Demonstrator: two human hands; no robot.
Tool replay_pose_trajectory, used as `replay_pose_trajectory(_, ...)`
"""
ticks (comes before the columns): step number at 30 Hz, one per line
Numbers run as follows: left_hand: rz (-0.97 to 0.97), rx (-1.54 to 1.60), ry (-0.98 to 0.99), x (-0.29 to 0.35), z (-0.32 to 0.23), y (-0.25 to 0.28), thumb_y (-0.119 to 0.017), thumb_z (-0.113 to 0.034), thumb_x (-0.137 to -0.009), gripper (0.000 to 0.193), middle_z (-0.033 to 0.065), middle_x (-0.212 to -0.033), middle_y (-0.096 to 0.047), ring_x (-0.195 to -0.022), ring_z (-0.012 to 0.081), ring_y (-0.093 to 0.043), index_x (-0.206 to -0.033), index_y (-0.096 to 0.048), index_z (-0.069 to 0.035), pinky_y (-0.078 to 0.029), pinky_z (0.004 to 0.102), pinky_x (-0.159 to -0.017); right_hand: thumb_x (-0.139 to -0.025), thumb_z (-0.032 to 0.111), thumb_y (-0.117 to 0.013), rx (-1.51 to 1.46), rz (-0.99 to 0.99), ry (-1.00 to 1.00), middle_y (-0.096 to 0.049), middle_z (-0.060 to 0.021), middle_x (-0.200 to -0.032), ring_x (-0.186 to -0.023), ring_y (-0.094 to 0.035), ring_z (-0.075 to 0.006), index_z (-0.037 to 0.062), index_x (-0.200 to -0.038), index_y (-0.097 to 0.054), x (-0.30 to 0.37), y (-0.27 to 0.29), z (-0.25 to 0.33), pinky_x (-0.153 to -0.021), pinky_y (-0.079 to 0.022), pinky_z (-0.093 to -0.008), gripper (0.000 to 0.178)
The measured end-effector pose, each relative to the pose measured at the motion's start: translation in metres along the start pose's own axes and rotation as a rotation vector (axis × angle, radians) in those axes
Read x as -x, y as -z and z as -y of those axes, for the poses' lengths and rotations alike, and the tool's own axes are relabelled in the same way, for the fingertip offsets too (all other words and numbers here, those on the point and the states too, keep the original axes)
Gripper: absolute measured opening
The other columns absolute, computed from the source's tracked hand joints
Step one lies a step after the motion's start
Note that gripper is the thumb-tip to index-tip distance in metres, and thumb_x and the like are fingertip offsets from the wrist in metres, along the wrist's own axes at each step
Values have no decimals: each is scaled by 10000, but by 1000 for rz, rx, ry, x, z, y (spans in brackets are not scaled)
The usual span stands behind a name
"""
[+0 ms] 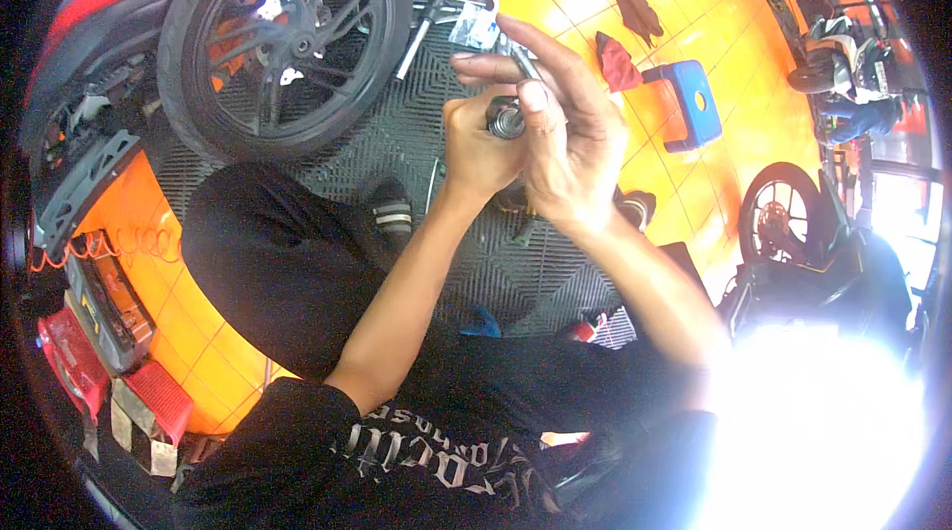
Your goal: The person sits on the floor of a workshop and uses a wrench to tighten a bolt on a cylindrical motorcycle part held in their hands. They manipulate the part and tool repeatedly to secure the assembly.
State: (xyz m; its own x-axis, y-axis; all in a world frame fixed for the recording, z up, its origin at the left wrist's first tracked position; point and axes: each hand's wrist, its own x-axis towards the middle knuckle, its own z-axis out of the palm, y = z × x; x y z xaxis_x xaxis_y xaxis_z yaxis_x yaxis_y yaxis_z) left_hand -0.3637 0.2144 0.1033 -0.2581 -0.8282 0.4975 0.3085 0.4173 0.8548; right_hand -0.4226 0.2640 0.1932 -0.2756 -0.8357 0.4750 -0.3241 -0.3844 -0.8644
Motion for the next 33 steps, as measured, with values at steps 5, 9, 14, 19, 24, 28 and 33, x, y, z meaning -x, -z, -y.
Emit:
replay_pose_trajectory(5, 52, 19, 97, -2, 7, 9, -790, -32, -679, 246, 154, -723, -701, -662, 293, -723, -919, -736, -35, -537, 365, -600, -1081, 350, -477, -141, -111, 52, -756, -205, -991, -925, -734, -266, -88, -1248, -623, -4, -21, -14, -886, -561, -375, 490)
replay_pose_trajectory(9, 389, 56, 103, 3, 9, 22, -799, -40, -678, 259, 117, -790, -694, -628, 253, -681, -920, -709, -62, -526, 374, -604, -1071, 437, -460, -464, 284, -244, -666, -134, -651, -732, -696, -221, -47, -799, -703, -18, 17, -7, -830, -569, -374, 606)
replay_pose_trajectory(14, 343, 120, 367, -2, -5, 29, -810, -80, -730, 214, 74, -840, -703, -652, 166, -673, -902, -698, -21, -544, 356, -620, -1077, 455, -446, -238, 326, -501, -545, -63, -477, -542, -598, -156, -13, -684, -640, -35, 15, 14, -704, -554, -331, 642)
replay_pose_trajectory(19, 65, -95, 99, -1, -4, 10, -802, -119, -767, 234, 64, -887, -679, -757, 143, -653, -912, -650, -15, -528, 331, -671, -922, 215, -739, 124, -207, 219, -712, -134, -932, -790, -700, -211, -27, -1095, -662, 3, -3, -8, -675, -563, -334, 307)
replay_pose_trajectory(24, 201, -133, 140, 5, 6, 25, -802, -174, -785, 391, 75, -1016, -637, -913, 157, -623, -1077, -584, -30, -503, 341, -770, -1009, 179, -613, -99, -174, 84, -658, -128, -733, -630, -663, -195, -23, -889, -685, -1, -4, -7, -609, -538, -316, 246)
replay_pose_trajectory(28, 304, -147, 164, 11, 16, 34, -802, -217, -800, 520, 84, -1119, -603, -1038, 168, -598, -1209, -532, -42, -482, 349, -849, -1052, 291, -555, -497, 63, -336, -598, -75, -598, -549, -624, -160, -5, -762, -637, -15, 1, -15, -553, -497, -295, 422)
replay_pose_trajectory(33, 247, -209, 151, 3, 6, 19, -773, -213, -834, 295, 50, -927, -688, -805, 133, -638, -1018, -646, -22, -502, 309, -713, -935, 245, -721, -162, -218, 97, -702, -110, -939, -837, -693, -180, 6, -1035, -695, -8, 0, -25, -647, -550, -282, 261)
